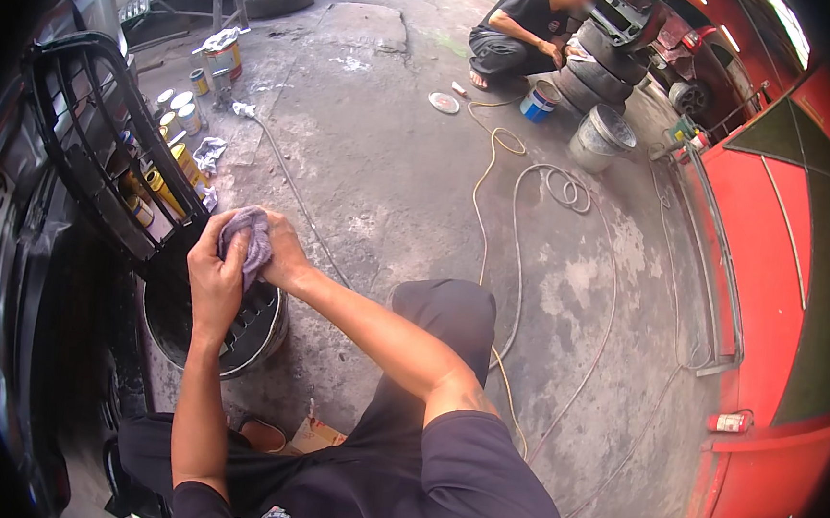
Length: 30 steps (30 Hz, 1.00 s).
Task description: The person sits on the floor and wipes a black car grille with a cloth. They repeatedly dip the cloth into a bucket of water, wring it out, and wipe the grille's surface and edges. The person also wipes their hands with the cloth during the process.
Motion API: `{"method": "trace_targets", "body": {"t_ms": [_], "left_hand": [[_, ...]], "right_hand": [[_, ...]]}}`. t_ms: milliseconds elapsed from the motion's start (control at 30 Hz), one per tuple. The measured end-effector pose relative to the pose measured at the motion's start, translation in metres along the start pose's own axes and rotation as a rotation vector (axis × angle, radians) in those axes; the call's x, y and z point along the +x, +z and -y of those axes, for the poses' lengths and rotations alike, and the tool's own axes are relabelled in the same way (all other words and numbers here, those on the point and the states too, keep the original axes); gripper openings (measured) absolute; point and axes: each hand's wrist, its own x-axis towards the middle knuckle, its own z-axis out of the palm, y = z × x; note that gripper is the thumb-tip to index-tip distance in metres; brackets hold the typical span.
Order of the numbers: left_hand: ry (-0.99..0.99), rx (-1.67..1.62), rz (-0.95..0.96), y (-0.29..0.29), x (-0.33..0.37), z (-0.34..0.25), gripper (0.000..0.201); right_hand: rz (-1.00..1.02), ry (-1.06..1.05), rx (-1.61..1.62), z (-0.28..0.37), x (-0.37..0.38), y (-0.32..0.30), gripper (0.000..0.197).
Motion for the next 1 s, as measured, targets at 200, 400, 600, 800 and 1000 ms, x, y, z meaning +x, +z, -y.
{"method": "trace_targets", "body": {"t_ms": [200,400,600,800,1000], "left_hand": [[-0.024,0.072,-0.059,-0.015,0.015,0.016,0.024],[-0.022,-0.116,-0.131,-0.019,0.023,0.029,0.026],[0.01,-0.062,-0.108,0.006,-0.003,0.009,0.026],[0.035,-0.037,-0.123,0.005,0.012,0.017,0.02],[0.015,0.002,-0.074,-0.006,0.028,0.02,0.021]], "right_hand": [[0.054,-0.19,-0.189,0.029,-0.001,0.0,0.025],[0.001,-0.279,-0.304,0.032,0.014,-0.004,0.033],[-0.027,-0.121,-0.361,0.04,0.018,-0.021,0.05],[0.142,-0.312,-0.619,0.01,0.004,-0.009,0.057],[0.237,-0.495,-0.763,0.021,0.004,-0.011,0.062]]}}
